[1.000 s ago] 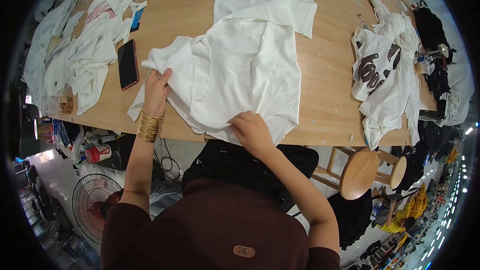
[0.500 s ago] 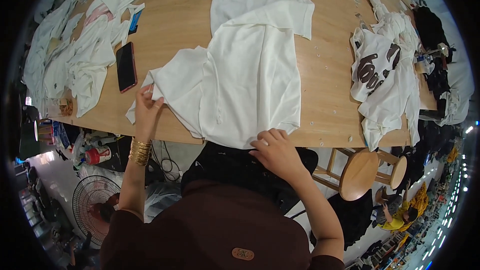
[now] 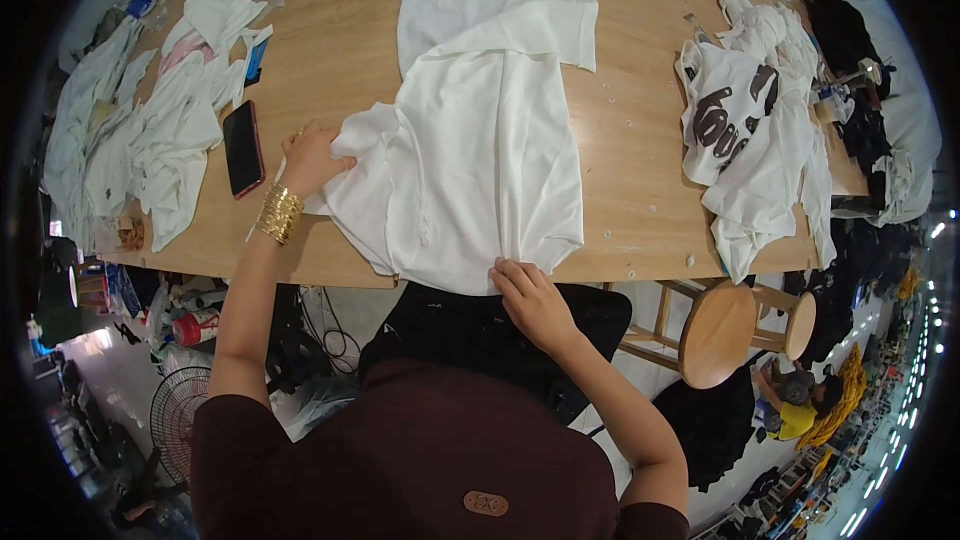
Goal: Folding white t-shirts and bundling them together using thin fabric strips.
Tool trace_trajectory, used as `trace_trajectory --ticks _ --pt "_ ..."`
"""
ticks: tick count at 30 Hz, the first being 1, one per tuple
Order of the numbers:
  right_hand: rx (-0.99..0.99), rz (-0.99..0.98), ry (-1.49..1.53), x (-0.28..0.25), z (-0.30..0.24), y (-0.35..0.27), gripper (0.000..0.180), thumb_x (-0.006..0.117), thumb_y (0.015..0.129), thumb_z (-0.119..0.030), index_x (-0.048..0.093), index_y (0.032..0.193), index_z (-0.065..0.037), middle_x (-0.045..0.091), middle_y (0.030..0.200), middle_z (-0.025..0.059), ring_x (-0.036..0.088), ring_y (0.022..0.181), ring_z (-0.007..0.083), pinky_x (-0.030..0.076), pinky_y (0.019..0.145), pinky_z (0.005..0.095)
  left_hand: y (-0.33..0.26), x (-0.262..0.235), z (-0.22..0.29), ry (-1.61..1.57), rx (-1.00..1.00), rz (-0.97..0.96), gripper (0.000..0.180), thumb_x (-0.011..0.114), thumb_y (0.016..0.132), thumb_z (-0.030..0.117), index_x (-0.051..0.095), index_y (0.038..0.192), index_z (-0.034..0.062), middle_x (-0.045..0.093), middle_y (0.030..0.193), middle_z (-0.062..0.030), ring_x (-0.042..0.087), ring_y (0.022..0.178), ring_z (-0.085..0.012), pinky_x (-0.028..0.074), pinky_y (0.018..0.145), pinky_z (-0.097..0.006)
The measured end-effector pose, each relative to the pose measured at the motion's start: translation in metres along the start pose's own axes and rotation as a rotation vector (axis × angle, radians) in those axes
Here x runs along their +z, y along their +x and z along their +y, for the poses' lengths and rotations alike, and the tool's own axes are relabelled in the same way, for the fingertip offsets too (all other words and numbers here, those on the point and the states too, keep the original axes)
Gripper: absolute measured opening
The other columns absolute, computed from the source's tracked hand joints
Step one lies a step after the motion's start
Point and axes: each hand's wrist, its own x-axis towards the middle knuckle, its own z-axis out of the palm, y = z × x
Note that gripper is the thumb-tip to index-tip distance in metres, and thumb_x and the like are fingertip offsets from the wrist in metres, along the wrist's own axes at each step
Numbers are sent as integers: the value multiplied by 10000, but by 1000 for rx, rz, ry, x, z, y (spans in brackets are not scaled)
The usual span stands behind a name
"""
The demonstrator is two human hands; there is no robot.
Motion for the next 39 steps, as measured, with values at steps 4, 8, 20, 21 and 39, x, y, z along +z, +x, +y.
trace_trajectory --ticks 4,8,20,21,39 --pt "17 81 75 -3 6 -1 361 599 682 9 552 1039 -18 548 1071 86 531 949 250 453 810 348 4 0 -2 -290 78 -44 544 683 709 309 501 1110 -11 574 1053 -195 546 982 -335 401 836 -408" --pt "72 237 103 -29 10 0 281 603 651 37 586 920 -43 587 972 82 558 884 260 463 758 344 -24 -9 6 -667 157 -9 521 652 757 316 487 1110 -29 585 1046 -224 580 924 -366 444 794 -392" --pt "263 50 95 -60 7 26 368 610 719 -17 604 1075 -108 514 1204 105 499 1075 303 392 908 380 -66 9 -71 -406 -63 583 204 621 767 50 577 966 51 577 799 -76 549 758 -210 450 701 -333" --pt "194 52 116 -50 -1 41 431 619 734 -38 565 1155 -116 498 1233 108 489 1101 301 387 924 383 -58 7 -76 -412 -65 594 192 625 766 59 585 954 50 582 809 -83 551 761 -216 451 703 -331" --pt "106 136 189 6 -13 83 178 587 719 34 607 882 -36 578 961 93 550 872 283 463 746 359 168 -50 -185 266 -472 422 224 589 801 245 614 976 107 606 1073 -121 617 919 -269 378 841 -528"
